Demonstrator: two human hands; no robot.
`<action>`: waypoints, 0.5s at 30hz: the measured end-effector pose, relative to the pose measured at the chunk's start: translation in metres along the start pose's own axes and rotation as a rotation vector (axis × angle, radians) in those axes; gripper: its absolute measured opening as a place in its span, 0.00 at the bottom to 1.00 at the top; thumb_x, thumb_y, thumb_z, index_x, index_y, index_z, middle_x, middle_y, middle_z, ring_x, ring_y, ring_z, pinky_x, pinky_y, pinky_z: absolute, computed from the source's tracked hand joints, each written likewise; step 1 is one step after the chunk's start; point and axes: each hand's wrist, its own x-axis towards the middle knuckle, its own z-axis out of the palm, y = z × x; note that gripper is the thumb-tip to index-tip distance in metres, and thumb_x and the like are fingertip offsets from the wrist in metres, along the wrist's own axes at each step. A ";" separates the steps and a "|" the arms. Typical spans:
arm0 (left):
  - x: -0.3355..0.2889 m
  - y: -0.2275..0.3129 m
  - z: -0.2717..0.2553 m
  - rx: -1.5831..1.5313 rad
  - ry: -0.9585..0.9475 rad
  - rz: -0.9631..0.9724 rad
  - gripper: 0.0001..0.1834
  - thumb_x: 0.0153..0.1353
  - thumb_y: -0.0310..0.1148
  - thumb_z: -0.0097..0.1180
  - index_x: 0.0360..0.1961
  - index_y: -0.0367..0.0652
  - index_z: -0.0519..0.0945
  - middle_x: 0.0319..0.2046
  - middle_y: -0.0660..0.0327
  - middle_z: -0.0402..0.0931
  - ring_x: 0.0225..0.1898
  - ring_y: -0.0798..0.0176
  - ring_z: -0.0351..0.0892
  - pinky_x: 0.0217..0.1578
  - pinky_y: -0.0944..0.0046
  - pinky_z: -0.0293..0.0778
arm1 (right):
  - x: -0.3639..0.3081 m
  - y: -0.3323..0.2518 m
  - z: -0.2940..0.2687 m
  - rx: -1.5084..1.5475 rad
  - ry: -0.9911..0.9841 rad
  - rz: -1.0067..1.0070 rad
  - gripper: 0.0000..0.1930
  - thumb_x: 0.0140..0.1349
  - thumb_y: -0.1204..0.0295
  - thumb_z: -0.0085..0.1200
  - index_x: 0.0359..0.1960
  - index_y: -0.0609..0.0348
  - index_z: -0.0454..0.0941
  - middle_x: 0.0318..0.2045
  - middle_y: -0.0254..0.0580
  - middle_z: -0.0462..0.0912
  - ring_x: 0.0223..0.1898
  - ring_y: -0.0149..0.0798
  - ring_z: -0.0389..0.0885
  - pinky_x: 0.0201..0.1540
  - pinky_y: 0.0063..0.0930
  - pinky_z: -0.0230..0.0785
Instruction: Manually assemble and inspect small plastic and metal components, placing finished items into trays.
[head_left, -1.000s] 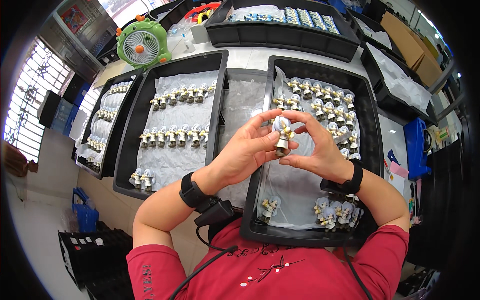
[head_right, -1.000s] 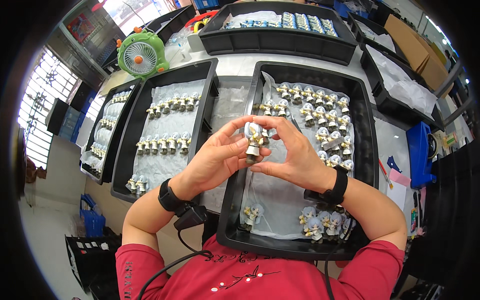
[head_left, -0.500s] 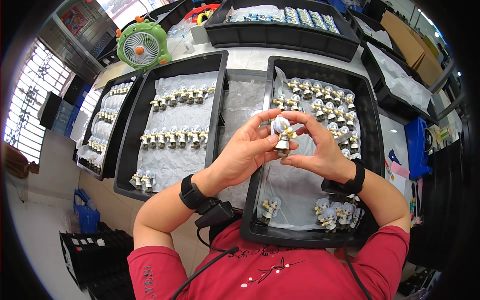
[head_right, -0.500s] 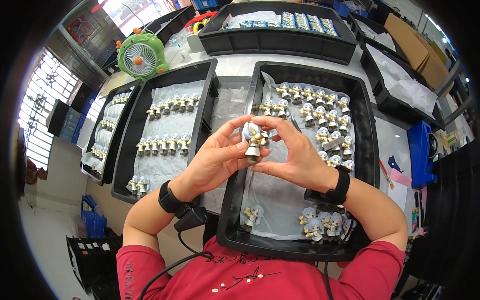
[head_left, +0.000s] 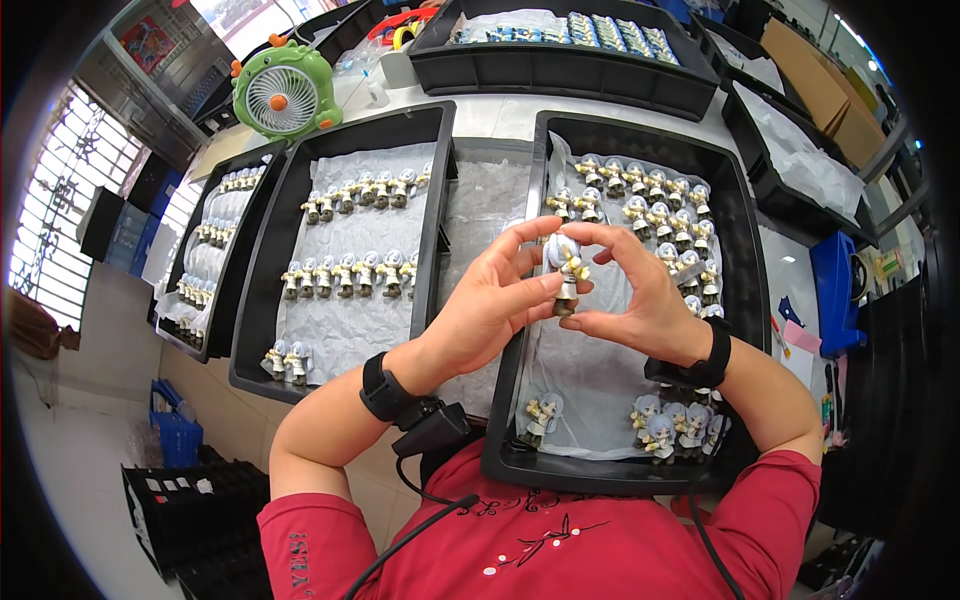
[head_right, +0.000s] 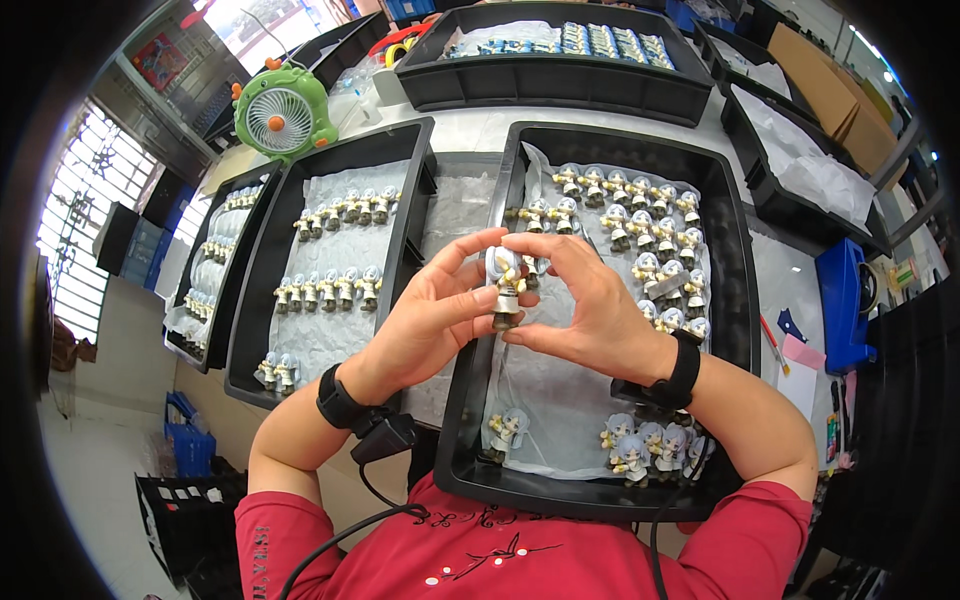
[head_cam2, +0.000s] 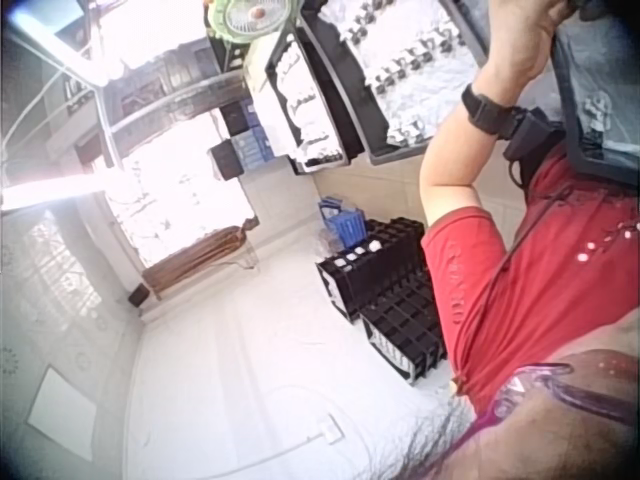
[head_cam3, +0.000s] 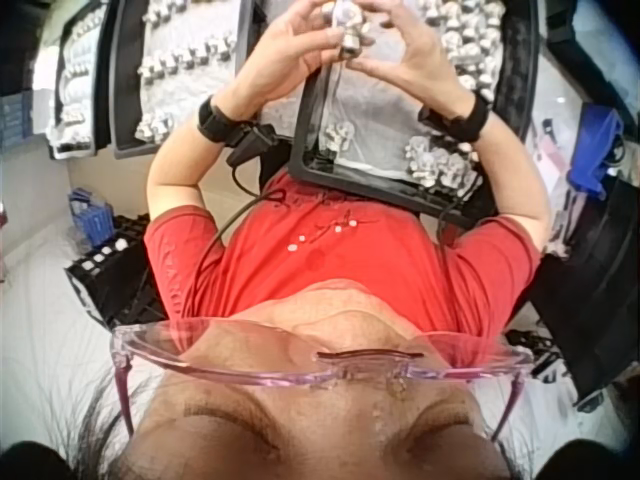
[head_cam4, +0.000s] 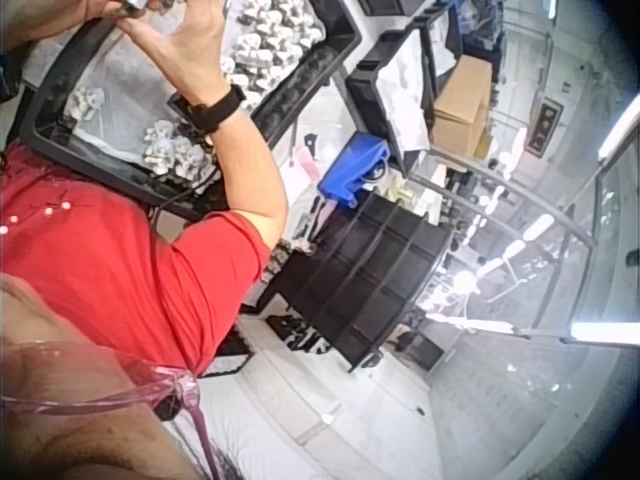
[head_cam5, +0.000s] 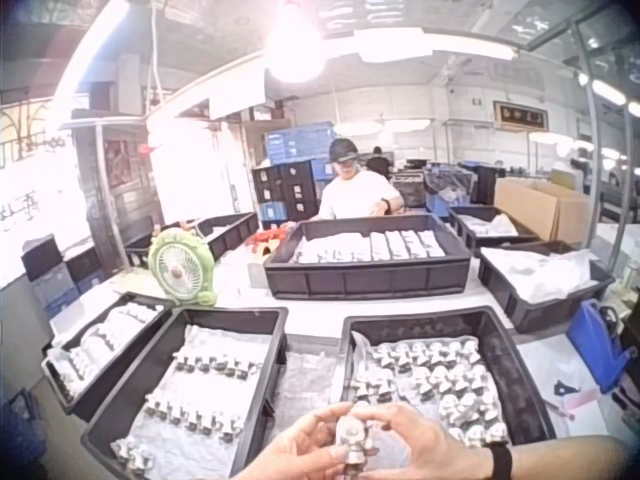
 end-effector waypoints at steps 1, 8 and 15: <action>0.000 -0.001 0.000 0.049 0.015 0.025 0.33 0.62 0.26 0.55 0.66 0.43 0.56 0.55 0.54 0.66 0.55 0.55 0.73 0.51 0.58 0.75 | 0.000 0.000 0.000 -0.009 0.006 -0.008 0.37 0.42 0.70 0.71 0.57 0.56 0.68 0.51 0.43 0.74 0.52 0.43 0.73 0.53 0.34 0.67; -0.002 -0.005 0.006 0.364 0.114 0.079 0.36 0.59 0.27 0.60 0.66 0.43 0.56 0.54 0.59 0.66 0.53 0.63 0.72 0.49 0.63 0.73 | 0.002 0.000 0.006 -0.162 0.018 -0.165 0.37 0.40 0.71 0.70 0.57 0.56 0.69 0.50 0.46 0.73 0.52 0.49 0.71 0.55 0.37 0.65; -0.001 -0.002 0.005 0.233 0.078 0.063 0.35 0.61 0.31 0.60 0.66 0.43 0.57 0.56 0.58 0.65 0.55 0.60 0.72 0.49 0.62 0.74 | 0.001 -0.004 0.002 -0.180 0.046 -0.155 0.38 0.39 0.69 0.71 0.56 0.57 0.69 0.49 0.46 0.73 0.51 0.48 0.71 0.54 0.38 0.66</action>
